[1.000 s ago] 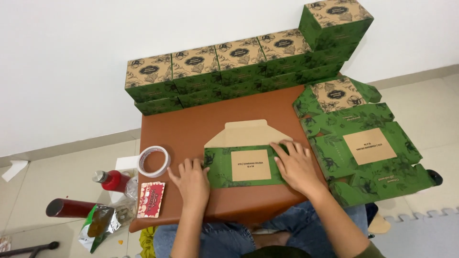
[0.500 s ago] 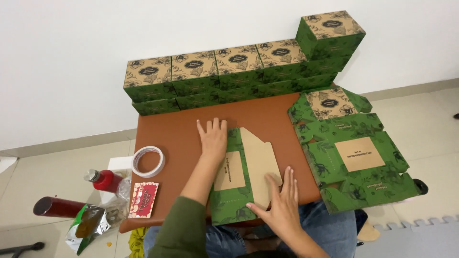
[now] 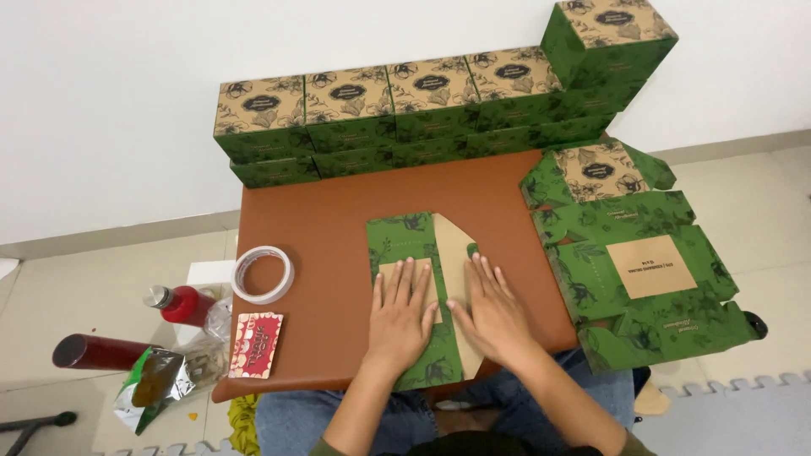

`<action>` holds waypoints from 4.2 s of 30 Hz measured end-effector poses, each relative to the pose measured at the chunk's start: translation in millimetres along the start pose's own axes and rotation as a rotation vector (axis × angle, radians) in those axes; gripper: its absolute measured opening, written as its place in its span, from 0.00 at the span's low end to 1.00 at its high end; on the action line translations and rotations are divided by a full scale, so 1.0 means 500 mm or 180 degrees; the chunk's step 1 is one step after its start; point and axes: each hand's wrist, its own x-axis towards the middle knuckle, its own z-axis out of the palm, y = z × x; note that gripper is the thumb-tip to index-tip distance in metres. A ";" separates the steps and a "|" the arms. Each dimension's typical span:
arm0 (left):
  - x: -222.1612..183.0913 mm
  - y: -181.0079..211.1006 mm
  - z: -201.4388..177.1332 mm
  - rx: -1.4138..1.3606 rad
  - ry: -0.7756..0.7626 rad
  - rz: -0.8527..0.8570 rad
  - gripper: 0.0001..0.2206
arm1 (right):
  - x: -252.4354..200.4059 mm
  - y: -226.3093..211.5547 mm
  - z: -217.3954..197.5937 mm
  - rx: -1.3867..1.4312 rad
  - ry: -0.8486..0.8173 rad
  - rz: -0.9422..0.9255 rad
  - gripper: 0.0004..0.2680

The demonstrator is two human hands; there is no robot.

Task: Folding cardboard templates into small boxes and stacking them on a table.

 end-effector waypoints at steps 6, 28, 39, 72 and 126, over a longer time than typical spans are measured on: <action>0.019 0.015 -0.054 -0.0293 -0.1070 -0.0362 0.28 | 0.081 -0.004 -0.042 -0.0106 -0.0714 0.0328 0.29; 0.019 0.012 -0.053 -0.0342 -0.1136 -0.0386 0.28 | 0.075 0.004 -0.055 0.0076 -0.0759 0.0304 0.26; 0.012 0.036 -0.092 -0.1003 -0.0668 0.0558 0.21 | -0.114 -0.035 -0.006 -0.0127 0.1265 0.0136 0.13; -0.054 -0.027 -0.126 -0.0854 -0.0195 -0.0720 0.22 | -0.070 -0.094 -0.027 0.0804 -0.0608 -0.0908 0.22; -0.052 -0.017 -0.107 -0.0693 0.0157 -0.0749 0.27 | -0.116 -0.093 0.021 -0.0105 -0.0018 -0.0410 0.33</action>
